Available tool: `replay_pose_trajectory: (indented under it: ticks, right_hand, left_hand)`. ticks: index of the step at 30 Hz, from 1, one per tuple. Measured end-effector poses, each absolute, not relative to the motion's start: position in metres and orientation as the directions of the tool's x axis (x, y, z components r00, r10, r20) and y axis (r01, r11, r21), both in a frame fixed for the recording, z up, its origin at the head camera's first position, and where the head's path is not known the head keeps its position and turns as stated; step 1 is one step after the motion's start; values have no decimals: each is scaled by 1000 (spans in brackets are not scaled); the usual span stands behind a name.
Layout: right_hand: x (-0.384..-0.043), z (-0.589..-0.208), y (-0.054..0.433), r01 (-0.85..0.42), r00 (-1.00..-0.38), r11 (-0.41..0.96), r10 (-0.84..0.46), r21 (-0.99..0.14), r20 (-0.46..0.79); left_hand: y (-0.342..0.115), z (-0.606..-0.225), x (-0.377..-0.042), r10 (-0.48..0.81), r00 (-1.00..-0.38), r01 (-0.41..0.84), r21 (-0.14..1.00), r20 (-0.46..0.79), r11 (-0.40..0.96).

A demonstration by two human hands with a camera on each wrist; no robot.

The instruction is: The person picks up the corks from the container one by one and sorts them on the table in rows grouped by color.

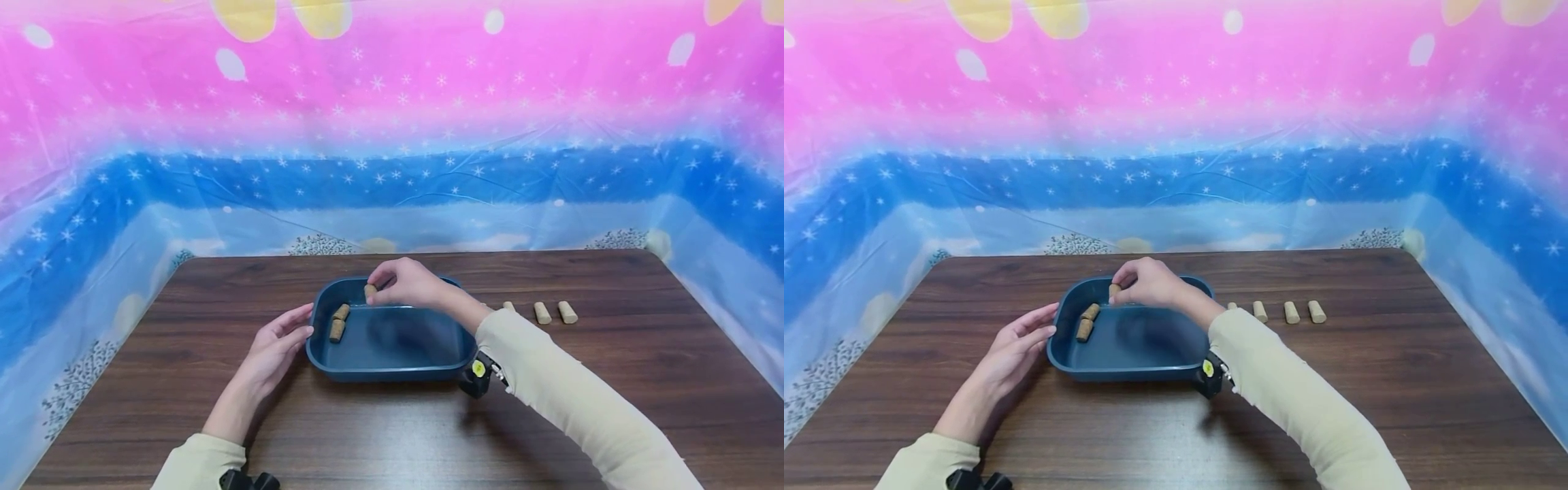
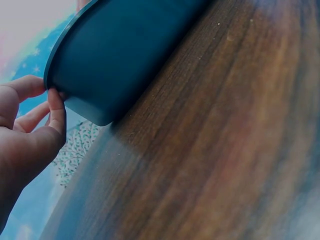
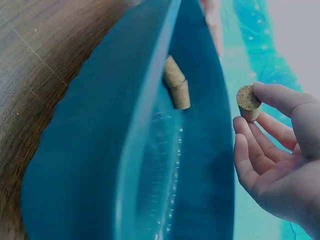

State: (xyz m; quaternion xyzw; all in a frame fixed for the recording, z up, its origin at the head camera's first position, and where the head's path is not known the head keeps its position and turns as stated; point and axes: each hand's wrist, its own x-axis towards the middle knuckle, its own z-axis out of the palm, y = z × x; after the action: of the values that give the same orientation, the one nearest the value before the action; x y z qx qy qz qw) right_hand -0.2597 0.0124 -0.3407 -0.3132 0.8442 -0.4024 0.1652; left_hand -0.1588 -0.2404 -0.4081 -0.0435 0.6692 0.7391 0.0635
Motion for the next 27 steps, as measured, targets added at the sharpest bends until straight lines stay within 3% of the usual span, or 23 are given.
replay_pose_trajectory:
  ticks: [17, 27]
  right_hand:
    - [-259, -323, 80, -364, -792, 465, -611, -807, 5]
    - [-255, -334, 118, -278, -854, 545, -517, -791, -56]
  left_hand:
    - [-240, -406, -157, 32, -989, -150, 984, -147, -94]
    - [-240, -406, -157, 33, -987, -161, 982, -159, -94]
